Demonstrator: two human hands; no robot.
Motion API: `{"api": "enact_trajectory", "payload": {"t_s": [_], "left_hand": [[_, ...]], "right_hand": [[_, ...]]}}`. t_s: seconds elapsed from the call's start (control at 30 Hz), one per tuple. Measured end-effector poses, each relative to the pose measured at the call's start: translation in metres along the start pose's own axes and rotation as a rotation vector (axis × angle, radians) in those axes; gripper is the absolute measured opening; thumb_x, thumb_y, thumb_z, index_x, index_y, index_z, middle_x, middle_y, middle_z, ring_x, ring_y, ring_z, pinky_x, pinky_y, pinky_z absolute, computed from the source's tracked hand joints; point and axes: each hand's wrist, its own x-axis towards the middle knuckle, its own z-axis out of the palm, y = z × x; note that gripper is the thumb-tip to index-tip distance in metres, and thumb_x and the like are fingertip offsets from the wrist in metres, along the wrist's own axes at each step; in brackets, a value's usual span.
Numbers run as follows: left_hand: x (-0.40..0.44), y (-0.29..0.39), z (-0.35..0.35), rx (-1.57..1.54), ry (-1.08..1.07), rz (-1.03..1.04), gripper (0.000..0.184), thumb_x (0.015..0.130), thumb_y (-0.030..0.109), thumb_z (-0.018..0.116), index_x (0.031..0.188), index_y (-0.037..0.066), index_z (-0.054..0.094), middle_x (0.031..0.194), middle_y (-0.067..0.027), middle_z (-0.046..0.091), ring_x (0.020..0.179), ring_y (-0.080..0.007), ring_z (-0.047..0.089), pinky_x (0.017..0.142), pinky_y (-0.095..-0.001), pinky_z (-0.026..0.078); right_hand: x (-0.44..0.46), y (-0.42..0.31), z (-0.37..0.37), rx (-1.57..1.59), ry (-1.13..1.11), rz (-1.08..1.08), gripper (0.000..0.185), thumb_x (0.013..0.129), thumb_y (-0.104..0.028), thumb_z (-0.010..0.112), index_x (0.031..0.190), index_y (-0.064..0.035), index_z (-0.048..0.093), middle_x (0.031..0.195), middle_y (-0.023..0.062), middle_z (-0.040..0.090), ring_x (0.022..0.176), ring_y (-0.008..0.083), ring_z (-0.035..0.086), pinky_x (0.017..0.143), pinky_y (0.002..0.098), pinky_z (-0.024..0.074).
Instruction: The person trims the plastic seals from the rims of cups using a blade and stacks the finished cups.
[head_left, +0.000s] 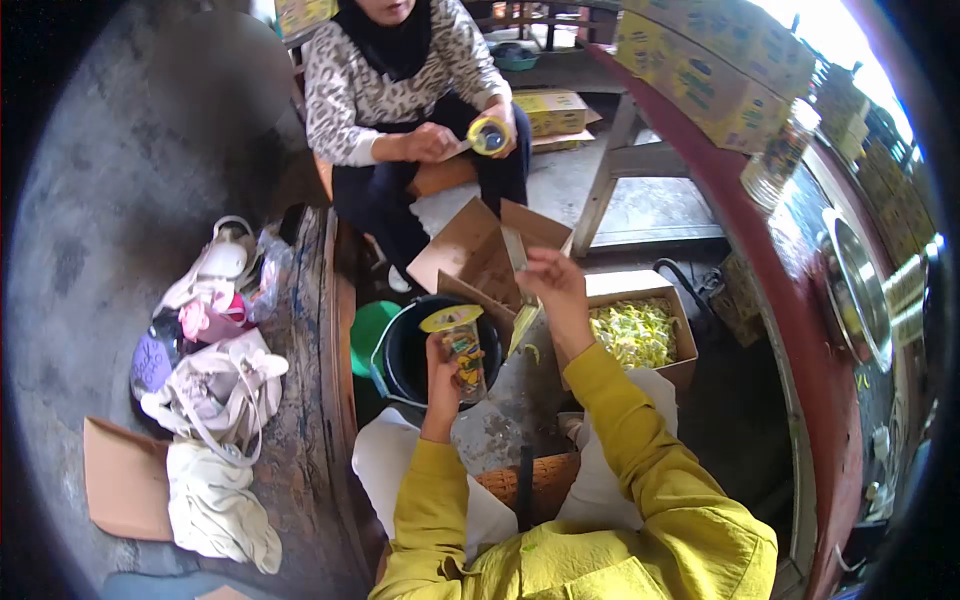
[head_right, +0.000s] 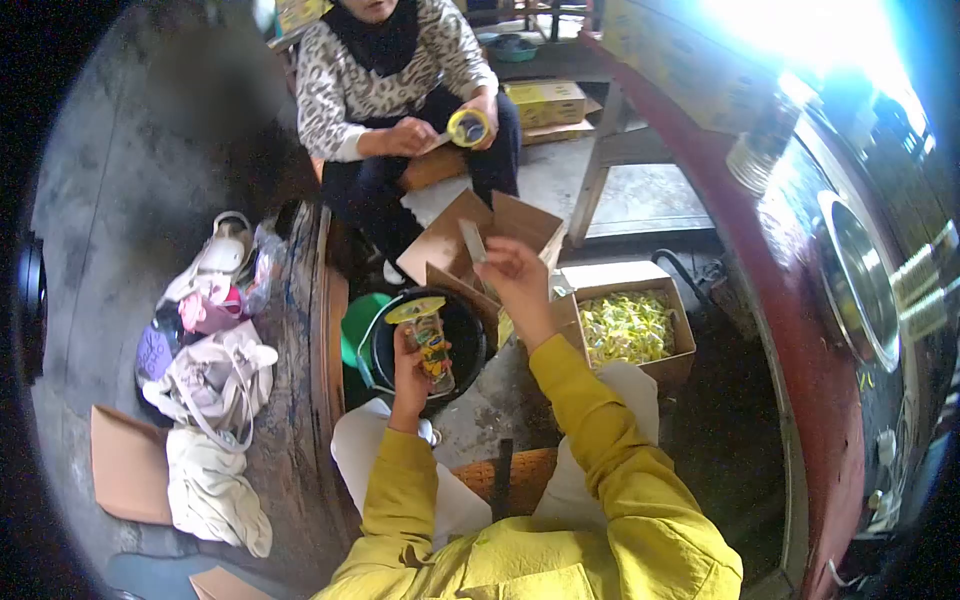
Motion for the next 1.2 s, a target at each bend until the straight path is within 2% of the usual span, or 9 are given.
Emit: {"api": "enact_trajectory", "payload": {"t_s": [0.07,0.1,0.17,0.5,0.7,0.9,1.1,1.13,1.2], "left_hand": [[-0.002,0.017,0.007,0.096,-0.094,0.049,0.060,0.074,0.005,0.044,0.128,0.005,0.018,0.122,-0.0130,0.036,0.110,-0.0226,0.043,0.090,-0.0343,0.038],[-0.002,0.016,0.006,0.174,-0.079,0.110,0.063,0.072,0.004,0.057,0.124,0.004,0.022,0.120,-0.0118,0.038,0.110,-0.0210,0.041,0.094,-0.0326,0.034],[0.000,0.020,0.007,0.432,-0.065,0.240,0.068,0.066,0.002,0.069,0.119,0.003,0.027,0.114,-0.0104,0.041,0.106,-0.0196,0.044,0.091,-0.0317,0.036],[0.009,0.029,0.015,0.433,0.006,0.323,0.057,0.063,0.003,0.072,0.110,0.000,0.040,0.105,-0.0099,0.047,0.096,-0.0177,0.051,0.084,-0.0288,0.041],[0.015,0.021,0.008,0.805,-0.031,0.541,0.056,0.058,0.004,0.073,0.105,0.000,0.044,0.096,-0.0104,0.046,0.083,-0.0193,0.051,0.075,-0.0270,0.042],[0.009,0.016,0.018,0.650,-0.024,0.487,0.054,0.060,0.003,0.071,0.105,-0.001,0.043,0.096,-0.0099,0.046,0.085,-0.0178,0.051,0.076,-0.0265,0.042],[-0.003,0.032,0.029,0.699,-0.062,0.468,0.052,0.060,0.003,0.071,0.104,0.000,0.044,0.093,-0.0087,0.046,0.082,-0.0161,0.051,0.072,-0.0253,0.044],[-0.009,0.051,0.040,0.818,-0.051,0.456,0.050,0.059,0.003,0.071,0.103,0.000,0.046,0.093,-0.0085,0.048,0.082,-0.0160,0.052,0.070,-0.0254,0.045],[-0.015,0.069,0.051,0.850,-0.054,0.475,0.050,0.058,0.004,0.072,0.102,0.000,0.048,0.093,-0.0089,0.050,0.081,-0.0170,0.054,0.070,-0.0262,0.045]], "right_hand": [[0.007,-0.014,0.018,-0.084,-0.114,-0.146,0.037,0.070,0.001,0.066,0.105,-0.0013,0.053,0.080,0.0032,0.061,0.075,0.0094,0.057,0.069,0.0214,0.0455],[0.007,-0.026,0.028,-0.114,-0.133,-0.167,0.032,0.070,0.002,0.066,0.100,-0.0024,0.056,0.079,0.0030,0.061,0.073,0.0083,0.057,0.066,0.0201,0.0456],[0.003,-0.036,0.038,-0.267,-0.198,-0.197,0.021,0.071,0.001,0.066,0.091,-0.0017,0.060,0.080,0.0045,0.062,0.073,0.0077,0.057,0.065,0.0198,0.0459],[-0.006,-0.047,0.018,-0.897,-0.461,-0.946,0.029,0.058,0.008,0.060,0.084,-0.0054,0.065,0.083,0.0076,0.060,0.074,0.0234,0.058,0.065,0.0314,0.0464],[-0.012,-0.034,-0.001,-1.015,-0.457,-1.020,0.026,0.057,0.000,0.058,0.082,-0.0058,0.064,0.083,0.0055,0.057,0.075,0.0224,0.057,0.064,0.0327,0.0478],[-0.011,-0.030,-0.007,-1.040,-0.464,-1.042,0.026,0.058,-0.002,0.058,0.083,-0.0063,0.063,0.080,0.0048,0.057,0.076,0.0222,0.056,0.065,0.0317,0.0479],[-0.022,-0.047,0.000,-1.040,-0.485,-0.941,0.039,0.057,0.005,0.058,0.094,-0.0063,0.063,0.072,0.0054,0.057,0.070,0.0224,0.057,0.061,0.0320,0.0469],[-0.022,-0.052,-0.002,-1.084,-0.503,-0.956,0.052,0.060,-0.002,0.058,0.111,-0.0077,0.055,0.073,0.0060,0.054,0.066,0.0210,0.053,0.064,0.0313,0.0465],[-0.026,-0.073,0.002,-1.053,-0.490,-0.923,0.054,0.061,-0.001,0.057,0.115,-0.0062,0.052,0.073,0.0063,0.054,0.065,0.0214,0.053,0.062,0.0314,0.0464]]}}
